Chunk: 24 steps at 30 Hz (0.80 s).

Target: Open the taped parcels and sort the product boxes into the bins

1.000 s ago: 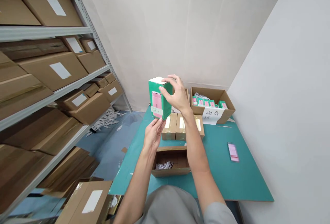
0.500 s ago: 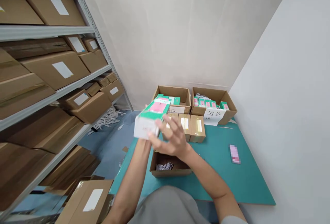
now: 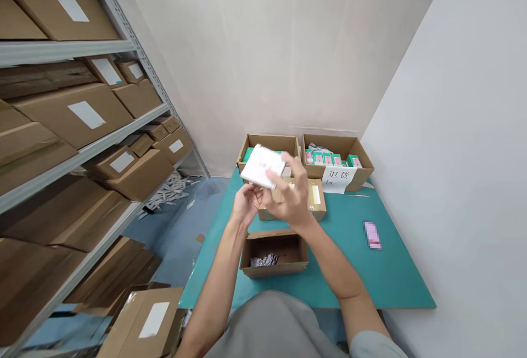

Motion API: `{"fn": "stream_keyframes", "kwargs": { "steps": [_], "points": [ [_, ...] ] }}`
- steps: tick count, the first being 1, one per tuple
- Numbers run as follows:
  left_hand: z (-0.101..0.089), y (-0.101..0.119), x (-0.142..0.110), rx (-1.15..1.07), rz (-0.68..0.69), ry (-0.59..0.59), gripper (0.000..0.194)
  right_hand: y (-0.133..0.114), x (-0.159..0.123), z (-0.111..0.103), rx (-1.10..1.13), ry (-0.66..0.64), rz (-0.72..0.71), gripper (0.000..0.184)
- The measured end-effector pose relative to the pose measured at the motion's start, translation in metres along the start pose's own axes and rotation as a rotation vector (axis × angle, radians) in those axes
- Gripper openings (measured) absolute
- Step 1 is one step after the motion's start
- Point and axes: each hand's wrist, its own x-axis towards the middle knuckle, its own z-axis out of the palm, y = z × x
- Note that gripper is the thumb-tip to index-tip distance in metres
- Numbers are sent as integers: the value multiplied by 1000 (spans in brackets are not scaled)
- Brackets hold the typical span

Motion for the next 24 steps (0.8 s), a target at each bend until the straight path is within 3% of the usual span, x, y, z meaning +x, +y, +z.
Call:
{"fn": "stream_keyframes", "kwargs": {
  "steps": [3,6,9,12,15,18,21,24],
  "points": [
    [-3,-3,-16,107,-4,-7,31,26,32,-3,126,41,270,36],
    [1,7,-31,286,72,-71,43,63,46,-1,278,32,517,39],
    [11,26,-41,504,264,-55,45,94,41,7,405,-4,774,48],
    [23,44,-42,642,497,55,51,105,17,16,492,-58,1002,52],
    [35,56,-33,726,626,79,54,98,-19,26,563,-154,1229,55],
    [47,62,-7,806,662,6,48,79,-63,38,670,-267,1509,60],
    [52,57,34,905,585,-30,42,53,-102,49,810,-310,1817,60],
    [45,43,71,981,454,1,36,29,-130,54,983,-302,2037,59]
  ]
}}
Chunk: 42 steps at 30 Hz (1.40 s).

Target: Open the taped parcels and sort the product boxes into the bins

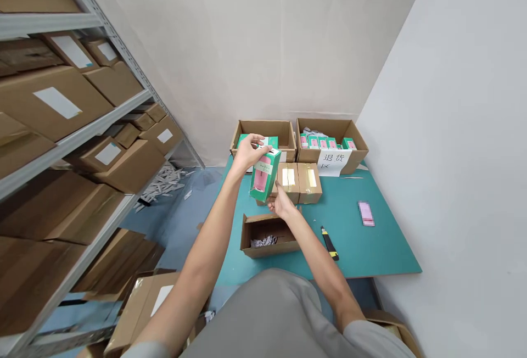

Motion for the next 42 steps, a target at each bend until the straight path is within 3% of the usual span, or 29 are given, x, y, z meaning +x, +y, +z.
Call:
{"fn": "stream_keyframes", "kwargs": {
  "steps": [5,9,13,16,18,21,26,29,32,37,42],
  "points": [
    [16,-31,3,-68,-184,-46,34,29,-3,-2,153,-28,159,60],
    [16,-29,-33,-200,-151,6,39,33,0,-5,218,-23,169,56],
    [9,-31,-100,-366,-207,-10,52,21,6,-8,331,42,16,41],
    [10,-49,-149,-369,-306,36,71,6,10,-13,361,16,-119,41],
    [15,-63,-171,-383,-358,9,82,-3,13,-19,368,24,-186,46],
    [30,-80,-183,-403,-420,-78,92,-11,19,-29,367,80,-292,41],
    [59,-90,-166,-372,-418,-208,90,-15,29,-54,362,114,-388,28],
    [80,-92,-144,-312,-425,-284,89,-17,36,-78,396,205,-498,34],
    [109,-92,-122,-264,-471,-357,86,-25,41,-112,420,302,-521,42],
    [179,-85,-90,-318,-551,-470,81,-53,44,-179,359,391,-581,47],
    [267,-85,-47,-405,-520,-440,78,-104,58,-245,106,423,-663,45]
  ]
}}
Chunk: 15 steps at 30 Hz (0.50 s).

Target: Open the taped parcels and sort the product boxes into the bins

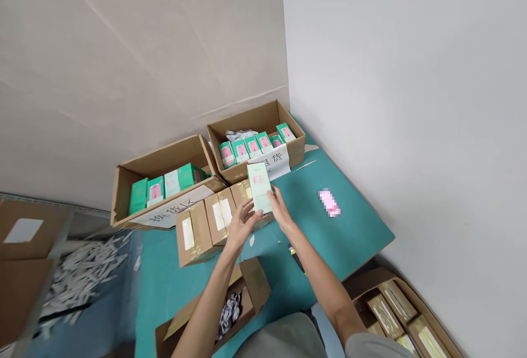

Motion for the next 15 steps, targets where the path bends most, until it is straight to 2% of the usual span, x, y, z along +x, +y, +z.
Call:
{"fn": "stream_keyframes", "kwargs": {
  "steps": [4,9,12,15],
  "points": [
    [42,13,82,-11,136,-35,68,-31,83,-14,-177,-78,-190,53],
    [85,42,195,34,240,-72,62,-77,207,-12,-312,-128,-285,63],
    [101,53,252,81,314,-65,56,-92,270,-9,-350,-190,-333,64],
    [108,50,296,199,339,-40,49,-95,312,-11,-397,-264,-342,62]
  ]
}}
